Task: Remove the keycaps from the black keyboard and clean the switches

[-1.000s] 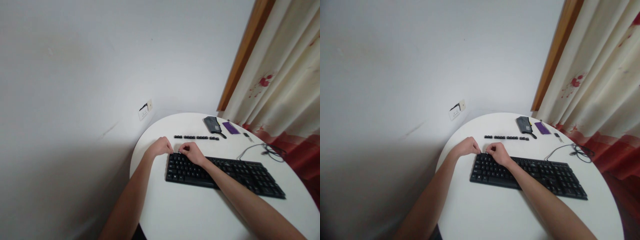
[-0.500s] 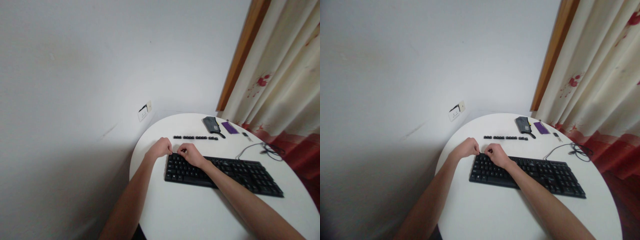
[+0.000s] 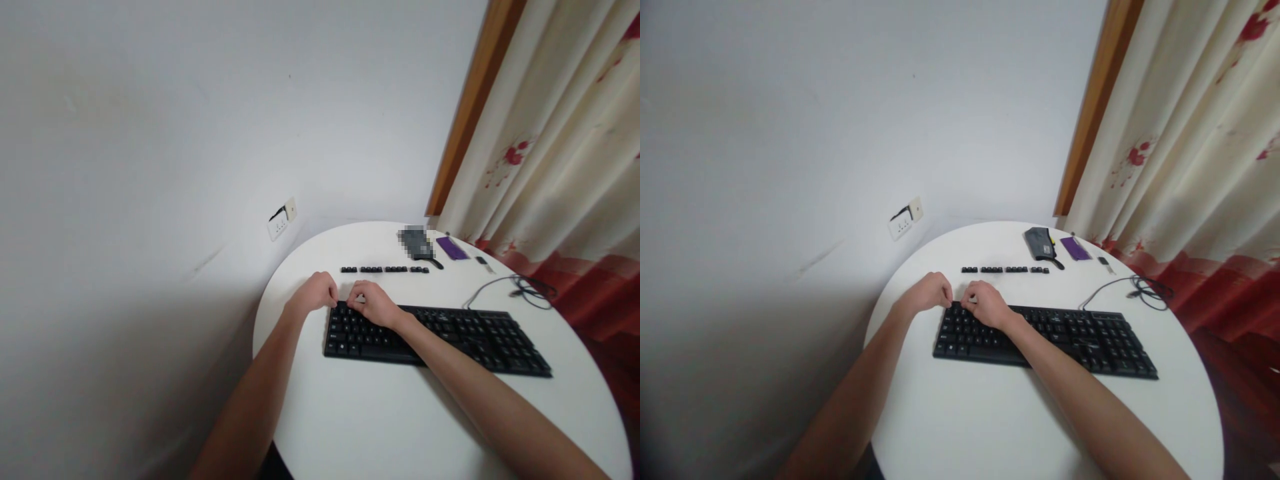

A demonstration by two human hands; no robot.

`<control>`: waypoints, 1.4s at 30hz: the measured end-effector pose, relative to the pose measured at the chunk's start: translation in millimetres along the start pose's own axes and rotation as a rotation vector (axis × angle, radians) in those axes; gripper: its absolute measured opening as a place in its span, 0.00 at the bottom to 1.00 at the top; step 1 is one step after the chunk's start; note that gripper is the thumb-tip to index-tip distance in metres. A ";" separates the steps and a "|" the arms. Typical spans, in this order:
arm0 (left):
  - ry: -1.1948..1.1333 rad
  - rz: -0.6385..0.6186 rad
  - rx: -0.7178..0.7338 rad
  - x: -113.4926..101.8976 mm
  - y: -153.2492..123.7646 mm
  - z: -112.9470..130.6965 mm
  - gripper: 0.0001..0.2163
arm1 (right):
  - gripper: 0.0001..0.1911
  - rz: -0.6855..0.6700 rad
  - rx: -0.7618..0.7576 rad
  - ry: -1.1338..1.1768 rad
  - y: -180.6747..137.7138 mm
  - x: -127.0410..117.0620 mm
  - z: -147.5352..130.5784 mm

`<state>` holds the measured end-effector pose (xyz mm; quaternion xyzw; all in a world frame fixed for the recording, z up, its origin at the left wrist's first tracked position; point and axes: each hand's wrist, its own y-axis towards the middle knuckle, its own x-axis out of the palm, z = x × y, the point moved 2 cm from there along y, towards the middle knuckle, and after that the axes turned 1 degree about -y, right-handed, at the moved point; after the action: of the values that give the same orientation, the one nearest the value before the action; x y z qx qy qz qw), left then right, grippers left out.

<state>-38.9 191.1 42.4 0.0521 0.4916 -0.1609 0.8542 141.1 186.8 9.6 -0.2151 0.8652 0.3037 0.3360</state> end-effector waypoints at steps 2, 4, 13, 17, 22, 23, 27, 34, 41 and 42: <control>-0.052 -0.023 0.004 -1.8 0.0 -3.6 0.04 | 0.06 0.015 0.025 -0.001 0.4 1.2 1.8; -0.098 -0.034 0.010 -2.8 0.4 -7.2 0.04 | 0.06 0.033 0.046 -0.005 0.5 2.2 3.3; -0.242 0.175 -0.067 12.6 29.3 -34.5 0.09 | 0.05 0.070 0.119 0.208 -1.0 4.7 11.6; -0.165 0.440 -0.088 20.1 54.7 -36.9 0.14 | 0.11 0.192 0.197 0.149 -0.5 3.3 11.9; -0.120 0.426 -0.001 27.2 77.2 -30.7 0.22 | 0.12 0.275 0.283 0.106 -0.1 2.3 17.8; -0.111 0.411 0.018 26.9 79.2 -30.2 0.19 | 0.12 0.291 0.293 0.102 0.1 2.2 19.4; -0.087 0.377 0.038 19.9 77.4 -31.7 0.10 | 0.11 0.355 0.317 0.103 1.2 1.7 25.4; -0.296 0.094 0.143 19.9 48.9 -12.1 0.13 | 0.08 0.441 0.237 0.122 -2.1 0.0 22.7; -0.560 0.018 0.229 29.0 41.1 9.1 0.14 | 0.06 0.350 0.191 0.020 -9.8 -8.2 21.1; -0.583 0.001 0.236 29.8 41.0 10.0 0.15 | 0.06 0.334 0.183 0.015 -10.9 -9.4 21.8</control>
<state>-3.5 220.6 19.2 0.1028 0.2036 -0.2247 0.9474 163.6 195.1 -0.7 -0.0394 0.9154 0.2736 0.2927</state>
